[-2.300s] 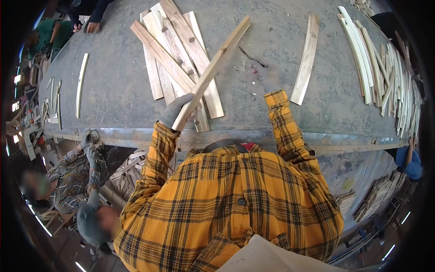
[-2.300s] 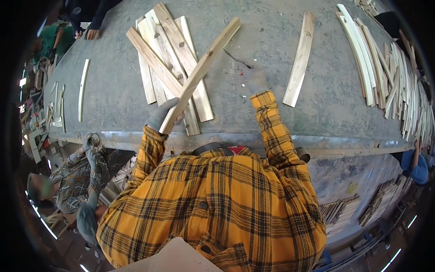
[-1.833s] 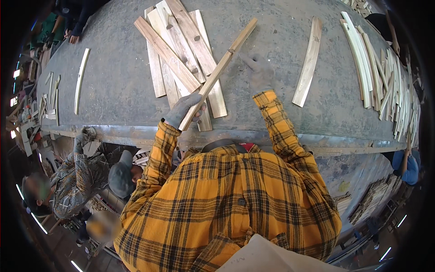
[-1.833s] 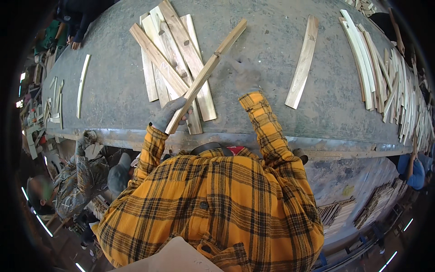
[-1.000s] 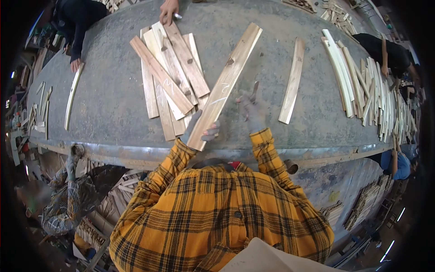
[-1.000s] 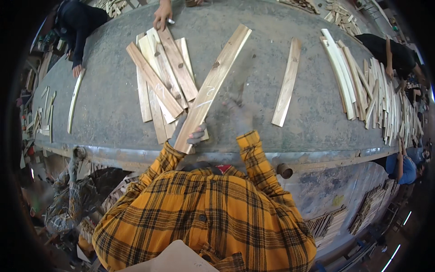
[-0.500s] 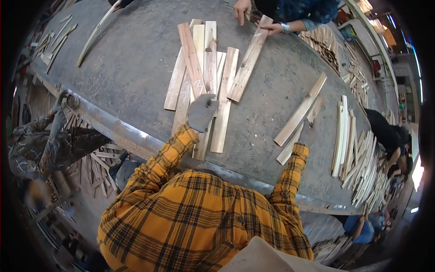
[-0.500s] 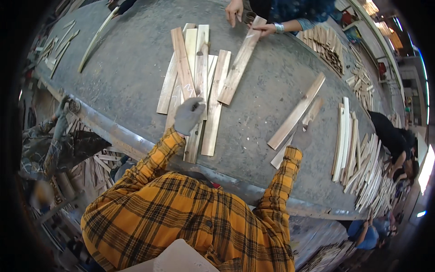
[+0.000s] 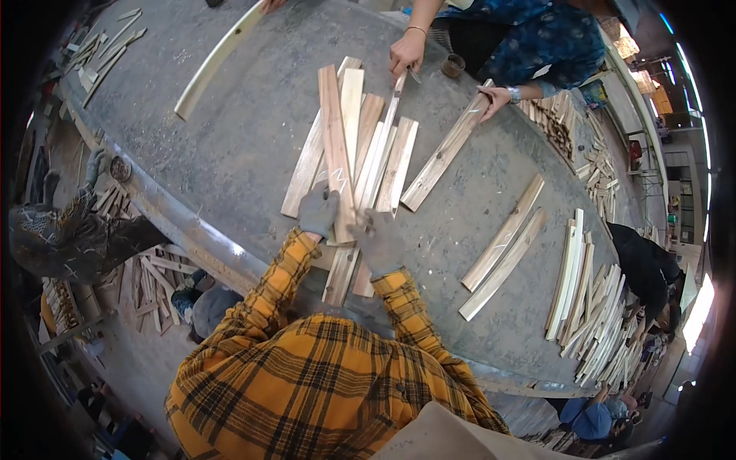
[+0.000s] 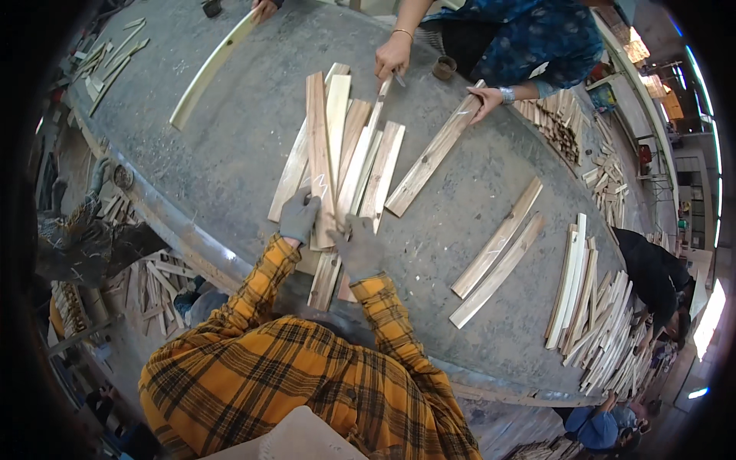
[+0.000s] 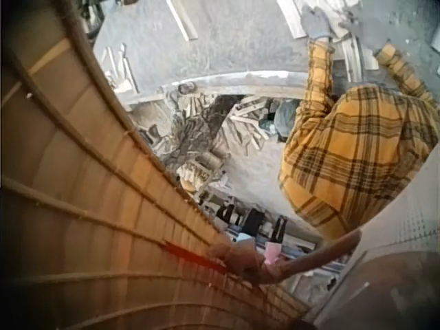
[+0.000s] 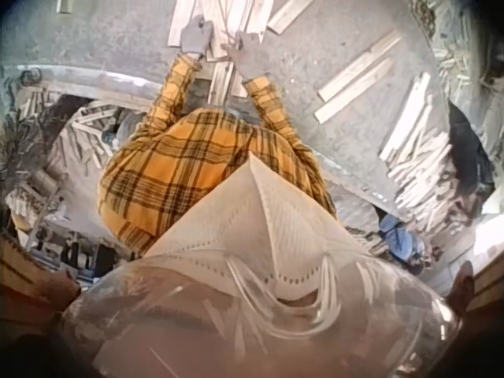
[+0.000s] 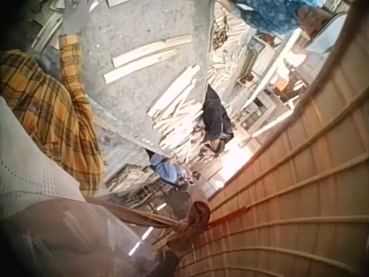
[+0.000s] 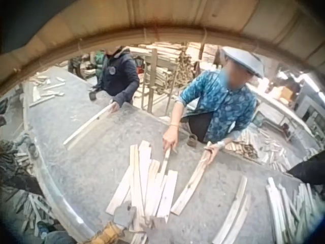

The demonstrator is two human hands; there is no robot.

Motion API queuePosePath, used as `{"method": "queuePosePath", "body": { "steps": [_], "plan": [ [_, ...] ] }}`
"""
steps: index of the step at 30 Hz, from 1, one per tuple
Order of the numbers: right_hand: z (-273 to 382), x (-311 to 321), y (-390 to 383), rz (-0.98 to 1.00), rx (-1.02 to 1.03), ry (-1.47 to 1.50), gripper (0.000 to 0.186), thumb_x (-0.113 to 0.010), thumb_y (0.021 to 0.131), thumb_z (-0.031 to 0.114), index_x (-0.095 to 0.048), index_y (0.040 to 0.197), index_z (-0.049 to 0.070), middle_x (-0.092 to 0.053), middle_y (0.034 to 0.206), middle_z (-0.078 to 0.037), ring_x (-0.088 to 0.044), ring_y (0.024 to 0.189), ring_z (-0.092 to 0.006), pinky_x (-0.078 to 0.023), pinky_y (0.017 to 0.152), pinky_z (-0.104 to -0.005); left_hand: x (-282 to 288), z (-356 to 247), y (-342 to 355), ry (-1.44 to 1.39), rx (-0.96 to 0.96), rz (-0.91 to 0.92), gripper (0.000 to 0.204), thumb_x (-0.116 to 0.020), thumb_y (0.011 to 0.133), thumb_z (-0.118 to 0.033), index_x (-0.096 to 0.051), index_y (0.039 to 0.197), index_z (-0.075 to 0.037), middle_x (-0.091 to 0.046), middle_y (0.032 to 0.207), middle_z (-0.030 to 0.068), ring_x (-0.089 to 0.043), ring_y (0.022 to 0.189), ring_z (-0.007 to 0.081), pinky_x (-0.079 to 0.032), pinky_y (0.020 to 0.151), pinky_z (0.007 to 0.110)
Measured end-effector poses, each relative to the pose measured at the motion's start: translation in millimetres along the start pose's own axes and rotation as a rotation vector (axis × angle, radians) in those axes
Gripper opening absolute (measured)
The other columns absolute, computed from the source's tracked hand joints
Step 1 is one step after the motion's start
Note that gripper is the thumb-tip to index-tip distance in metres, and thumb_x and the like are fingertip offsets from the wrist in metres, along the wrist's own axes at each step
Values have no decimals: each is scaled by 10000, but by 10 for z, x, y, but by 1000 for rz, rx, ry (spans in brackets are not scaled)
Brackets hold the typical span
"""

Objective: The person uses a chisel to carve and shape small wooden planks on a large metal table. They repeatedly pick up planks, scrape the surface with the tool, and place them back down. Other workers are visible in the background performing similar tasks.

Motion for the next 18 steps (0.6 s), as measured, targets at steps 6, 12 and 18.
{"method": "queuePosePath", "body": {
  "steps": [6,12,18],
  "plan": [
    [85,18,36,24,-45,156,484,-723,832,387,-590,1144,41,-632,972,-119,-646,704,-212,-524,625,-372,-61,-84,-62,-555,215,121,345,-629,876,-162,-610,1170,19,-648,846,47,-607,688,97,-490,573,231],
    [-224,-328,-65,352,-423,854,438,-730,853,138,-574,1217,-50,-654,1086,-73,-633,841,-120,-528,771,-260,-70,-452,-263,-679,233,263,364,-643,889,-200,-596,1188,2,-632,852,26,-609,692,90,-500,592,207],
    [-306,29,-405,285,-344,1253,538,-715,838,60,-491,1305,-88,-632,1192,-115,-633,1013,-157,-511,897,-279,12,-587,-385,-514,65,219,392,-631,913,-236,-580,1222,-1,-628,832,34,-597,691,121,-499,622,256]
  ]
}}
Point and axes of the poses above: each hand's wrist, its own y-axis towards the middle knuckle, its own x-axis out of the back of the hand, z = x × y, the point moved 10 cm from there along y, towards the middle knuckle
